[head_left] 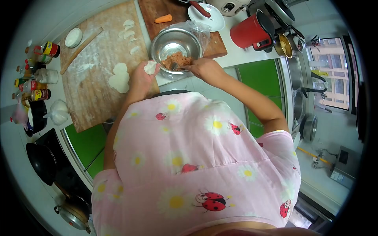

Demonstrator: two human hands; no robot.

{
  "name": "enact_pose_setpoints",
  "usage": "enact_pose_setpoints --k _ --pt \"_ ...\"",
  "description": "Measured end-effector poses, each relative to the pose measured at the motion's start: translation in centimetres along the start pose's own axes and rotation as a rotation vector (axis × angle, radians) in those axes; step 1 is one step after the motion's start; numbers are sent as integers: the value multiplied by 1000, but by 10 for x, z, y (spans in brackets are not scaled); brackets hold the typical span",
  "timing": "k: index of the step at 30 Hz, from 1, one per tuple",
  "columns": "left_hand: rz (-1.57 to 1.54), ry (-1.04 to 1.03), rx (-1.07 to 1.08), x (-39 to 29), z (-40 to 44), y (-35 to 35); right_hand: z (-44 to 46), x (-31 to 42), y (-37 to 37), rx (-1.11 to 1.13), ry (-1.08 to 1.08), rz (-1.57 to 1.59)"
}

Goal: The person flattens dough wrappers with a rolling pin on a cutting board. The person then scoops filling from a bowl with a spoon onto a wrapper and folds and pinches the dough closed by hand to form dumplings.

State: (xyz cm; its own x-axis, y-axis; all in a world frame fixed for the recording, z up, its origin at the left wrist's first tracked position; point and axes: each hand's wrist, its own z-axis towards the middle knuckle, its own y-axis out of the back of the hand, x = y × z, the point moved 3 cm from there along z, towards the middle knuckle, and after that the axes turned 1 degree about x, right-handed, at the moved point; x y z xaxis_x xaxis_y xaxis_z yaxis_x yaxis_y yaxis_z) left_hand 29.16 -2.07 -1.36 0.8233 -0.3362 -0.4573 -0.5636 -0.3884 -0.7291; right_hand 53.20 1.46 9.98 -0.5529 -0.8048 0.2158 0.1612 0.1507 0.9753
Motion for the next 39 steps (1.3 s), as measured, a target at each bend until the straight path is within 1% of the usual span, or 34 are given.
enact_pose_setpoints --k 2,5,6,9,10,14,16,19,20,23,26,29,33,39 --pt "-22 4 9 1 3 4 -14 -4 -1 -34 34 -29" --pt "-22 -4 33 0 1 2 -12 -12 14 -46 -8 -1" --pt "-22 -5 33 0 1 3 -9 -6 24 -107 -44 20" --pt "-16 -4 53 1 2 5 12 3 17 -201 -34 65" --pt "-11 -6 70 0 2 6 18 -1 3 -209 40 86" --pt "38 -55 110 -2 0 4 9 -4 -9 -124 57 -3" --pt "-20 -14 54 -2 1 4 -6 -10 5 -78 46 -27" --pt "-32 -3 22 -2 0 1 -20 -10 25 -140 -110 -16" --pt "-22 -7 19 -2 -1 2 -21 -7 30 -195 -127 -31" --pt "0 -3 30 -2 -2 2 -17 8 33 -264 -238 -10" --pt "21 -5 49 -2 -3 2 -14 14 12 -148 -309 -6" --pt "23 -4 36 -2 -4 2 -9 23 2 -91 -381 18" --pt "5 1 10 -1 -5 0 -6 34 4 -101 -309 91" --pt "-6 0 2 -1 -5 0 -8 35 2 15 -315 68"
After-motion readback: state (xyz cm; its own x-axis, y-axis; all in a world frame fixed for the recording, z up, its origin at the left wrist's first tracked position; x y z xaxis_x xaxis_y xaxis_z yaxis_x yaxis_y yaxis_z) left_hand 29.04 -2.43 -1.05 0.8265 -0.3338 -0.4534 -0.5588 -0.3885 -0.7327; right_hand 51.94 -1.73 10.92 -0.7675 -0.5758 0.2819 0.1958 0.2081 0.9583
